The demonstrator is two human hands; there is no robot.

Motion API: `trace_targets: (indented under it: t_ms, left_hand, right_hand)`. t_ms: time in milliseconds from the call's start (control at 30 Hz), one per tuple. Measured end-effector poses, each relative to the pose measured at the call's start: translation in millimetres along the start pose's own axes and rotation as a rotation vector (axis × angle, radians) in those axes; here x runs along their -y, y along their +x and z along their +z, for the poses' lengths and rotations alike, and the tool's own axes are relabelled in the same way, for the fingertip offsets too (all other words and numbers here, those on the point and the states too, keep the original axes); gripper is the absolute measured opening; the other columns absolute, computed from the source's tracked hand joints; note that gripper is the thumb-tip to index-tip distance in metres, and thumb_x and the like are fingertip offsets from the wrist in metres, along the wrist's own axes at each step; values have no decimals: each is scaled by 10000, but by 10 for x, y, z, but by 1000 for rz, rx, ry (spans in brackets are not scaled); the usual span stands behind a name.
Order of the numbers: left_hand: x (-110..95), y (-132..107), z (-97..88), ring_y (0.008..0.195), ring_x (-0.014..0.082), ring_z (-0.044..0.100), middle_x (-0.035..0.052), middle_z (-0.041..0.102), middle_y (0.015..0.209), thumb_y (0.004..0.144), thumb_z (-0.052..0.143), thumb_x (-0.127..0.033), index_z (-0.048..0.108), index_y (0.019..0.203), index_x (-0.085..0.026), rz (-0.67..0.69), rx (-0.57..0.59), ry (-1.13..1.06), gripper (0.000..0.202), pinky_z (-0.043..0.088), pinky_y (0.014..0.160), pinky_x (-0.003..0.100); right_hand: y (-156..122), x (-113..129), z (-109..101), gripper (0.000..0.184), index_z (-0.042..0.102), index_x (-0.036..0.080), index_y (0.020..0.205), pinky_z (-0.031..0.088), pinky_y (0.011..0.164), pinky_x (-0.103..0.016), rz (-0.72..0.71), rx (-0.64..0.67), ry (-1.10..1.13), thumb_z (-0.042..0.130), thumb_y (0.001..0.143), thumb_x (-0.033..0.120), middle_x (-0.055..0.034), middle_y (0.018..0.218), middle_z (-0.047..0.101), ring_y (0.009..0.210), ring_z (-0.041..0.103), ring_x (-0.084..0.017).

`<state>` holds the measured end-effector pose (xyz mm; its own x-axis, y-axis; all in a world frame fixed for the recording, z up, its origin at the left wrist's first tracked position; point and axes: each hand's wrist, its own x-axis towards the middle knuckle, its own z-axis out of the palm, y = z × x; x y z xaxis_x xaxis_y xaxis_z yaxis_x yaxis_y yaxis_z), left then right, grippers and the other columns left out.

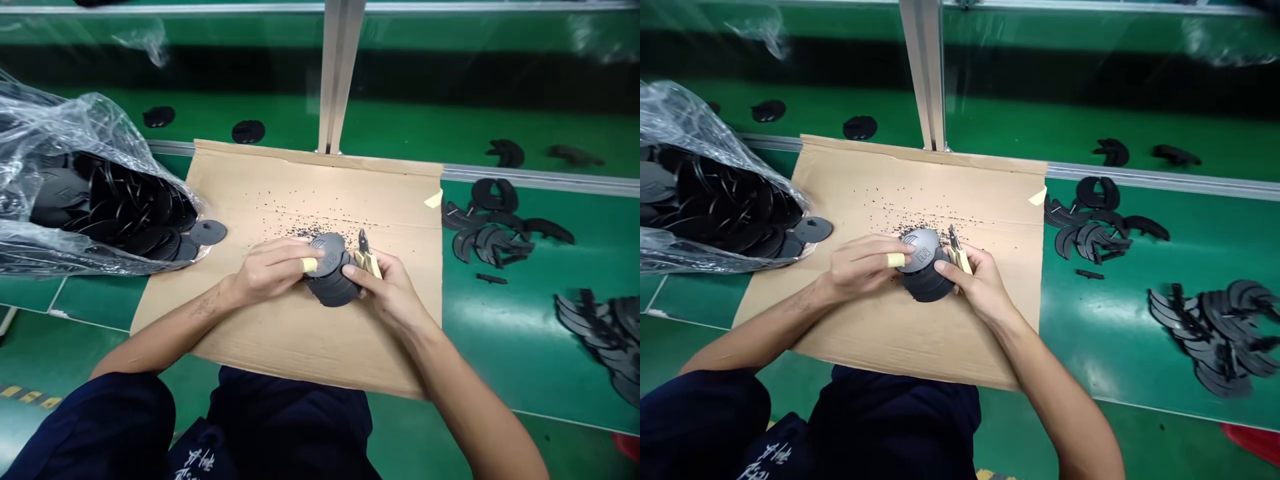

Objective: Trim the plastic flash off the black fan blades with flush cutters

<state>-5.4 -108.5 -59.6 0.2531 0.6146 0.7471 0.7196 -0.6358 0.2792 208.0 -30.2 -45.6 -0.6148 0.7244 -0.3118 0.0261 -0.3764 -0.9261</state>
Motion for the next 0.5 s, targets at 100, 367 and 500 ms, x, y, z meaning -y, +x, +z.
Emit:
trace_targets:
  t_ms: [100,367,500]
  left_hand:
    - [21,-35,-12,953,136,771,1,818,1034,961,622,-132,708,1020,-243,-3,-27,-17,152,673,876,319]
    - [-6,-106,9,1122,170,733,31,810,1116,932,681,-106,735,1096,-222,15,17,-23,208,663,960,335]
    - [12,-150,-1,1198,171,715,32,800,1160,933,684,-110,726,1151,-234,-3,44,-45,254,639,1028,351]
  right_hand:
    - [15,-6,-5,449,609,193,757,299,467,-237,28,-13,52,901,653,519,77,609,473,516,375,-71]
    - [35,3,5,472,634,189,730,376,576,-251,-23,-40,37,918,624,550,39,691,528,628,423,-98]
    - [32,29,2,466,620,193,691,367,589,-256,-51,-40,-44,910,636,554,52,653,475,618,381,-97]
